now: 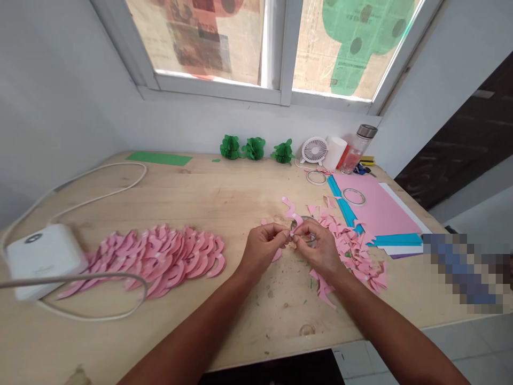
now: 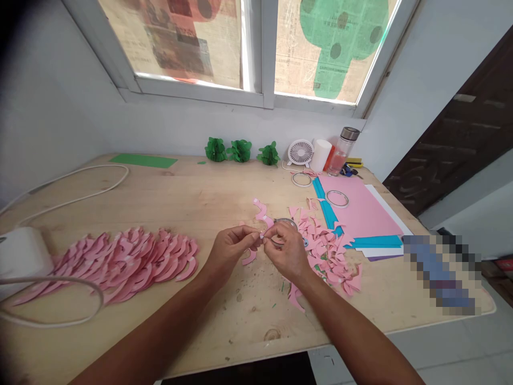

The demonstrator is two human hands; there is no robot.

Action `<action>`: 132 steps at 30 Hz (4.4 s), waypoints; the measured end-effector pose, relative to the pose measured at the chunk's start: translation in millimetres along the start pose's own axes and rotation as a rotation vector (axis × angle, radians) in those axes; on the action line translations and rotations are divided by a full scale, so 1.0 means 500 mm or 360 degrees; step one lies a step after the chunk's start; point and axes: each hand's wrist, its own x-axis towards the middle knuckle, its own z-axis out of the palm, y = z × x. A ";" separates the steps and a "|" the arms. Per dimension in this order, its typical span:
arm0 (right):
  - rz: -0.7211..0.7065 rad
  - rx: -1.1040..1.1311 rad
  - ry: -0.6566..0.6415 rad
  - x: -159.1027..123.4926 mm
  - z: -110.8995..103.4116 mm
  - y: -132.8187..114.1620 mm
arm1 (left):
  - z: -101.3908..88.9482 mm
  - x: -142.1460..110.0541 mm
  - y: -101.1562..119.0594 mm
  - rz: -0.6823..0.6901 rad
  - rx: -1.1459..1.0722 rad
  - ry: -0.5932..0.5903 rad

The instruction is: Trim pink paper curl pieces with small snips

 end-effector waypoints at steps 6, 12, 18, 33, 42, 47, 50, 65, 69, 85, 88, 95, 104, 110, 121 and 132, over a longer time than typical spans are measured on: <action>0.0011 0.0010 0.0002 -0.001 0.000 -0.003 | -0.006 0.001 -0.004 0.0014 0.0015 -0.0036; 0.0007 -0.0001 0.0022 -0.001 -0.001 -0.004 | -0.007 0.000 -0.012 -0.0046 0.0072 -0.0085; 0.0011 -0.0010 0.0008 -0.002 -0.002 -0.005 | -0.007 -0.001 -0.020 0.0039 0.0123 -0.0079; -0.0002 -0.0008 0.0007 -0.001 -0.003 -0.006 | -0.007 -0.001 -0.020 0.0082 0.0176 -0.0083; -0.0001 -0.0018 0.0014 -0.001 -0.002 -0.006 | -0.007 -0.001 -0.022 0.0062 0.0129 -0.0087; -0.0025 -0.0030 0.0004 0.000 -0.002 -0.005 | -0.006 0.001 -0.021 -0.0018 0.0064 -0.0081; -0.0033 -0.0024 -0.0005 0.000 -0.003 -0.004 | -0.006 0.001 -0.019 -0.0031 0.0026 -0.0084; -0.0055 -0.0007 0.0102 -0.002 -0.001 -0.011 | -0.004 0.000 -0.014 0.0011 0.0057 -0.0003; 0.0029 0.0015 0.0157 -0.004 -0.005 -0.013 | -0.005 0.001 -0.012 0.0011 0.0056 0.0019; 0.0729 0.0992 -0.0059 0.004 -0.001 -0.005 | -0.004 -0.001 -0.008 -0.0066 0.0007 -0.0030; 0.0785 0.1070 -0.0053 0.003 -0.002 -0.005 | -0.004 -0.001 -0.002 -0.0056 -0.0004 -0.0035; 0.0818 0.1106 -0.0006 0.002 0.000 0.006 | -0.005 -0.001 0.003 -0.0073 -0.0069 -0.0042; 0.0685 0.0980 -0.0038 0.003 0.002 0.000 | -0.004 0.001 -0.011 -0.0064 0.0005 -0.0108; 0.0644 0.0860 -0.0058 -0.003 0.002 -0.002 | -0.009 0.005 -0.023 0.0059 0.0131 -0.0106; 0.0682 0.0922 -0.0014 0.002 -0.001 -0.005 | -0.014 -0.002 -0.011 0.0309 0.0537 -0.0214; 0.0420 0.0455 0.0034 0.003 -0.005 0.012 | -0.011 0.005 -0.006 0.0187 0.0319 -0.0161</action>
